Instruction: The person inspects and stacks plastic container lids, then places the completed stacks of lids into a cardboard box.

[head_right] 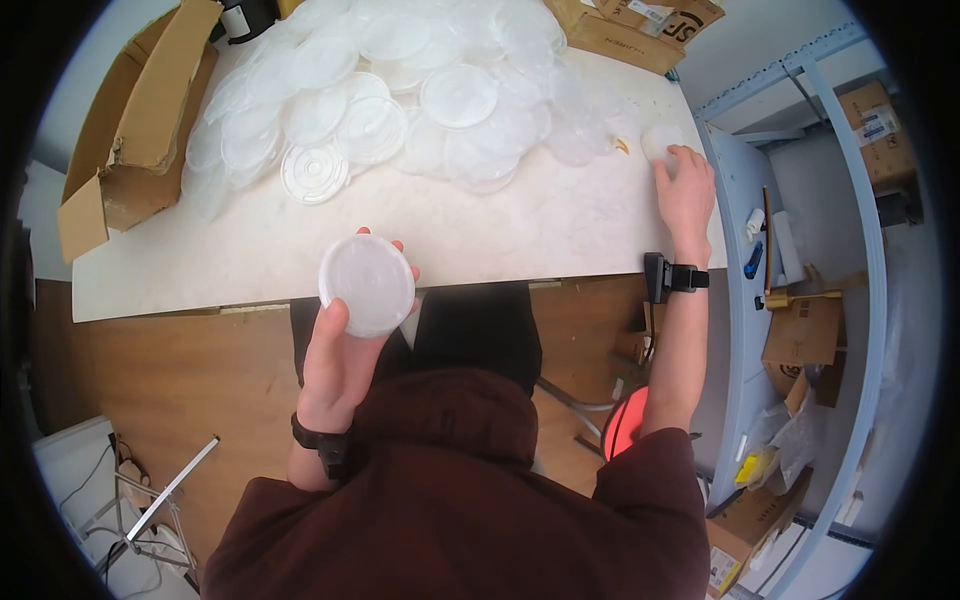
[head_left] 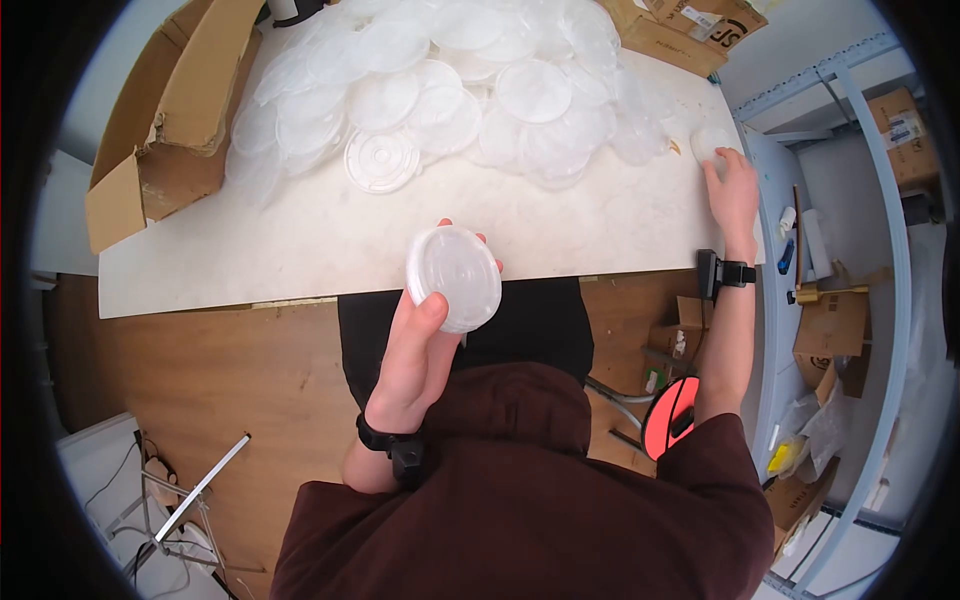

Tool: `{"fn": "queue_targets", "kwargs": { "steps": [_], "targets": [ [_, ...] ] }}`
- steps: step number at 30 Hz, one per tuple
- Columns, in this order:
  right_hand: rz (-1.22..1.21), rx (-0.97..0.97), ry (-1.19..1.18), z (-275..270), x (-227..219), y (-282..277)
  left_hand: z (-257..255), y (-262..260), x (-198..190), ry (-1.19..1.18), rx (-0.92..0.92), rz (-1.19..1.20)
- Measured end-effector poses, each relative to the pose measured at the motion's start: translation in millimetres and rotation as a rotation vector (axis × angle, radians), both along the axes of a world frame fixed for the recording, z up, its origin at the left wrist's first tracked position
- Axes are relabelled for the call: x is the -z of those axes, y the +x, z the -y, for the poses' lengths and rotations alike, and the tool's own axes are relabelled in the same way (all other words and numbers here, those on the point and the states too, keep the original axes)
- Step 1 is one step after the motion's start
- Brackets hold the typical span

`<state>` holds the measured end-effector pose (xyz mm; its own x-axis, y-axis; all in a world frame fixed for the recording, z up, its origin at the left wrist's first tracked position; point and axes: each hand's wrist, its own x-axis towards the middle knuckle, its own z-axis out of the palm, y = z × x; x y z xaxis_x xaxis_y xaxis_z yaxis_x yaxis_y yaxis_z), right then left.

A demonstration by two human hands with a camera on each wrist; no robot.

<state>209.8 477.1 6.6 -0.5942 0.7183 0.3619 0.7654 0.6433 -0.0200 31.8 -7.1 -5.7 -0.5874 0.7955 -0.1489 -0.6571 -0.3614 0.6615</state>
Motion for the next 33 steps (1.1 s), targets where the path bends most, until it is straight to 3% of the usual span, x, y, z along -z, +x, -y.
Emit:
{"fn": "queue_targets", "kwargs": {
  "steps": [1,5,8,11,15,19,24,28,33],
  "targets": [
    [-0.017,-0.039,0.101,-4.8,9.5,0.7,-0.5,-0.1,-0.2,0.008,0.003,0.000],
    [-0.301,-0.253,0.030,75.2,-16.7,-30.3,-0.4,0.8,-0.3,0.002,-0.007,-0.055],
    [-0.428,-0.483,-0.276,158.9,-48.3,-41.6,-3.5,7.7,-0.9,-0.013,-0.001,-0.067],
    [-0.526,-0.608,-0.524,219.8,-39.0,-45.9,-4.0,10.0,3.2,-0.009,-0.010,-0.080],
    [-0.557,-0.981,-0.817,303.8,-32.5,-54.1,-3.6,14.1,-4.6,-0.103,-0.087,-0.101],
    [-0.591,-0.966,-0.777,339.8,-10.4,-61.8,1.0,14.5,-0.8,-0.173,-0.041,-0.270],
    [-0.638,-0.843,-0.850,337.1,-7.4,-51.6,7.3,6.8,-6.1,-0.021,-0.012,-0.217],
    [-0.707,-0.792,-0.971,333.4,-5.0,-43.5,7.3,5.6,-3.4,-0.036,0.020,-0.260],
    [-0.767,-0.772,-1.127,333.1,5.4,-40.2,8.5,4.2,1.4,-0.078,0.052,-0.121]
  ]
}}
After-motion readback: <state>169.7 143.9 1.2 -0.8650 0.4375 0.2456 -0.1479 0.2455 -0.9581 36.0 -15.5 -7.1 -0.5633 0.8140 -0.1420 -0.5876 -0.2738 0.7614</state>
